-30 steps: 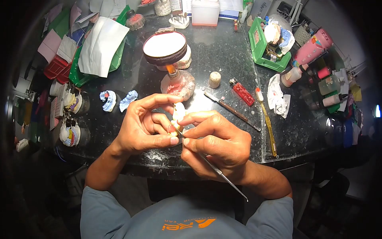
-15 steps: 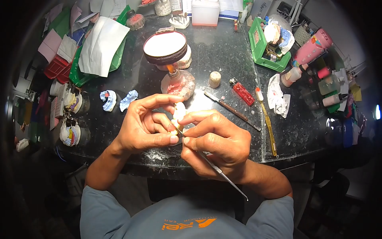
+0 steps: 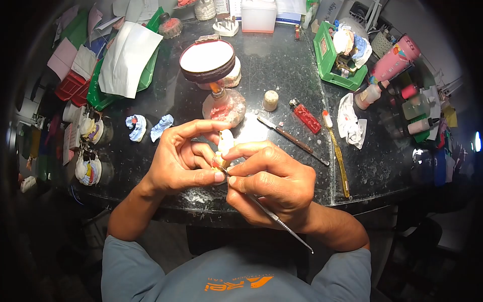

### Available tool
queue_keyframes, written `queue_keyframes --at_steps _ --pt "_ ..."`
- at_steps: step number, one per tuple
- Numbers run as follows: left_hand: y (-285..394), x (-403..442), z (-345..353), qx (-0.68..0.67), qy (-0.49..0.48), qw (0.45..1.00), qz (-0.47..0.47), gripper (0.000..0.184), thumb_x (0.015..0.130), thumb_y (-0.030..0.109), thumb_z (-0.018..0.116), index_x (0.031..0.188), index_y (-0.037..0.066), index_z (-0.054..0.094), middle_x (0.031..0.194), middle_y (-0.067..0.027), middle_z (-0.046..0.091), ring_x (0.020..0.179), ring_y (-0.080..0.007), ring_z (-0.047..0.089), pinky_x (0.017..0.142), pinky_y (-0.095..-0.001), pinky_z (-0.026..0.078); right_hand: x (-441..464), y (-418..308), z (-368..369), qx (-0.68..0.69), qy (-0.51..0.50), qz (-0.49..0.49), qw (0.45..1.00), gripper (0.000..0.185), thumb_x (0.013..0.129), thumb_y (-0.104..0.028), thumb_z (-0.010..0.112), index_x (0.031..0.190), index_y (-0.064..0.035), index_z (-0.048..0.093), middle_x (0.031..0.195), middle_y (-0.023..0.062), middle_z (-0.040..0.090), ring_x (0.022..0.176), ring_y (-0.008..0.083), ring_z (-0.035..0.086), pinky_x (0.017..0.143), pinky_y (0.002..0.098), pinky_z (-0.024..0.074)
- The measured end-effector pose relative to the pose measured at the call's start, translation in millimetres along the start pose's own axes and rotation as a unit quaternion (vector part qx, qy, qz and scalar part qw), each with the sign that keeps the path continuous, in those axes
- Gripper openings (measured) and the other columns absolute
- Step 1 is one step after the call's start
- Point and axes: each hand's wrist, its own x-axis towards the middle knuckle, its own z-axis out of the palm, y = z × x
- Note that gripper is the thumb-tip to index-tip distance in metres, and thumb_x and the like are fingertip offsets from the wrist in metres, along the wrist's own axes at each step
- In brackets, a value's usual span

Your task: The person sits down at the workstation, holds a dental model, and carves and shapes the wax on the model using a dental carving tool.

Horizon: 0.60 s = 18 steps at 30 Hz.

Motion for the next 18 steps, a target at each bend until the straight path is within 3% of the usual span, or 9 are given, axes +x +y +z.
queue_keyframes --at_steps 18 --pt "-0.2 -0.2 0.6 0.003 0.003 1.0 0.002 0.071 0.076 -0.015 0.08 0.14 -0.011 0.049 0.114 -0.0104 0.057 0.09 -0.012 0.071 0.076 -0.0204 0.061 -0.9 0.3 -0.5 -0.001 -0.001 0.007 1.0 0.018 0.066 0.01 0.08 0.079 0.0015 0.071 0.085 0.013 0.068 0.093 0.0329 0.074 0.082 0.0419 0.0608"
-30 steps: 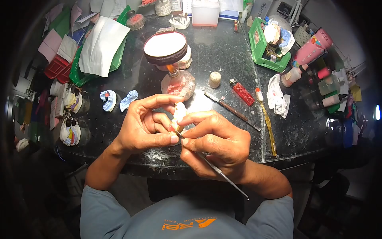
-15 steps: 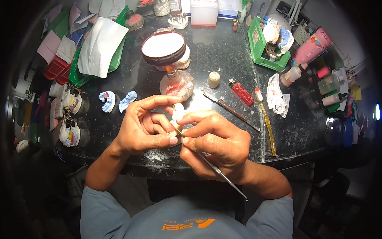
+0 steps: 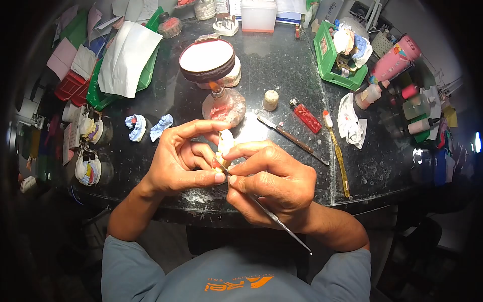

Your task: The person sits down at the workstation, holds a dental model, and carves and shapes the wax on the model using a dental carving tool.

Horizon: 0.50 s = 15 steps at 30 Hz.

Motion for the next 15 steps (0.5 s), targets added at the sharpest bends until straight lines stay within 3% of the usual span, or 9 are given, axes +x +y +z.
queue_keyframes --at_steps 15 --pt "3.2 0.5 0.8 0.003 0.003 1.0 -0.009 0.071 0.076 -0.015 0.08 0.14 -0.011 0.049 0.115 -0.0112 0.056 0.092 -0.0136 0.072 0.076 -0.0206 0.061 0.1 0.2 -0.2 0.005 0.002 -0.019 1.0 0.021 0.067 0.011 0.079 0.082 0.0006 0.069 0.086 0.0127 0.068 0.093 0.0332 0.074 0.082 0.0425 0.0611"
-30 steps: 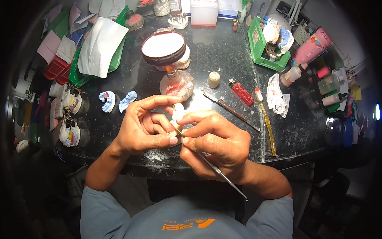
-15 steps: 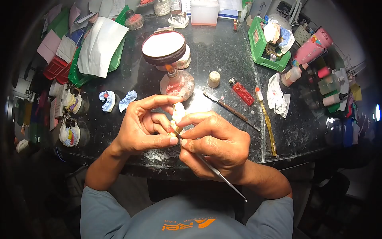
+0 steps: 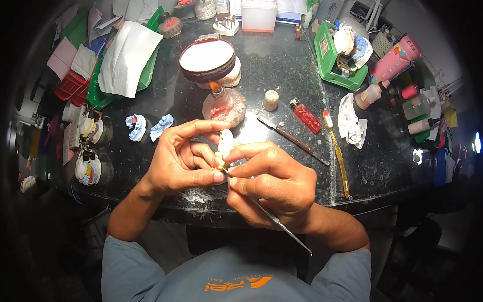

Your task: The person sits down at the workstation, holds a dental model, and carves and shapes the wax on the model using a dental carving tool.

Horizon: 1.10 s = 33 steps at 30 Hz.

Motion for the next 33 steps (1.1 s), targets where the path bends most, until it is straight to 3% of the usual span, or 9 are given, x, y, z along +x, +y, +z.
queue_keyframes --at_steps 3,12,29,33 --pt "2.5 -0.5 -0.6 -0.022 0.0 0.999 -0.024 0.074 0.075 -0.014 0.079 0.142 -0.011 0.048 0.117 -0.0114 0.056 0.093 -0.0143 0.072 0.077 -0.0205 0.06 0.9 1.2 -3.0 -0.006 0.01 -0.005 1.0 0.021 0.073 0.012 0.075 0.085 -0.0017 0.065 0.087 0.0125 0.066 0.091 0.0303 0.072 0.084 0.0438 0.0607" --pt "0.1 0.5 -4.3 -0.033 -0.015 0.999 -0.031 0.076 0.076 -0.013 0.079 0.144 -0.012 0.046 0.121 -0.0124 0.055 0.096 -0.0149 0.072 0.08 -0.02 0.06 1.1 0.4 -3.5 -0.016 0.009 0.001 1.0 0.023 0.074 0.013 0.076 0.087 -0.0022 0.064 0.087 0.0117 0.063 0.091 0.0292 0.071 0.084 0.0431 0.0603" --pt "0.3 0.0 -3.6 -0.017 -0.015 1.0 -0.01 0.071 0.077 -0.013 0.079 0.141 -0.012 0.048 0.118 -0.0146 0.056 0.094 -0.0139 0.071 0.08 -0.0208 0.061 0.7 -1.2 -0.2 -0.009 -0.004 0.012 1.0 0.021 0.067 0.011 0.079 0.084 0.0013 0.072 0.086 0.0127 0.069 0.094 0.0321 0.073 0.082 0.0415 0.0602" --pt "-2.7 0.6 -2.4 -0.026 -0.005 1.0 -0.002 0.07 0.077 -0.009 0.083 0.14 -0.009 0.052 0.116 -0.014 0.057 0.088 -0.0106 0.07 0.075 -0.0172 0.058 1.3 -2.7 -1.9 -0.016 -0.021 0.009 1.0 0.022 0.066 0.01 0.08 0.084 0.0013 0.072 0.087 0.0129 0.069 0.094 0.0327 0.073 0.083 0.0419 0.0602"
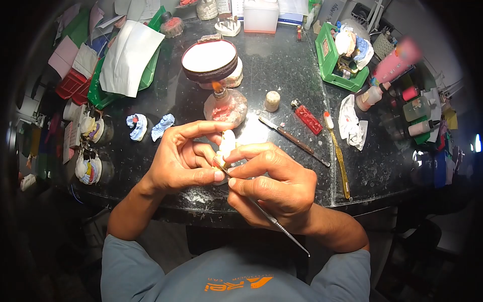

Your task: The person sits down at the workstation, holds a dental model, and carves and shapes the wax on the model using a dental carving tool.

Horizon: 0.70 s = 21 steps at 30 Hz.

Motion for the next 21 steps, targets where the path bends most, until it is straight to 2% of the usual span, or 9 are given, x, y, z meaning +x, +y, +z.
queue_keyframes --at_steps 5,8,21 --pt "0.5 -0.3 0.5 0.017 0.003 1.0 0.002 0.071 0.077 -0.008 0.084 0.14 -0.009 0.052 0.115 -0.0138 0.057 0.087 -0.0102 0.07 0.075 -0.0174 0.058 -1.4 2.6 -0.5 0.007 0.004 -0.003 1.0 0.023 0.066 0.009 0.081 0.085 0.0013 0.072 0.089 0.0133 0.069 0.096 0.0333 0.073 0.083 0.042 0.0601" --pt "-0.1 0.0 -2.4 0.028 -0.014 0.999 0.009 0.071 0.077 -0.014 0.079 0.141 -0.012 0.048 0.114 -0.0135 0.058 0.092 -0.0149 0.072 0.077 -0.022 0.061 -1.4 1.9 -0.8 0.009 -0.005 -0.002 1.0 0.022 0.066 0.009 0.081 0.084 0.0013 0.071 0.089 0.0136 0.069 0.096 0.0335 0.073 0.083 0.0424 0.0602" --pt "-2.1 0.3 -0.9 0.02 -0.007 1.0 0.022 0.07 0.077 -0.011 0.081 0.141 -0.01 0.051 0.115 -0.0118 0.058 0.086 -0.0097 0.069 0.074 -0.0189 0.058 0.0 0.5 1.4 0.001 0.01 -0.005 1.0 0.019 0.067 0.012 0.077 0.078 0.0005 0.066 0.084 0.0123 0.064 0.094 0.0349 0.073 0.083 0.0437 0.061"
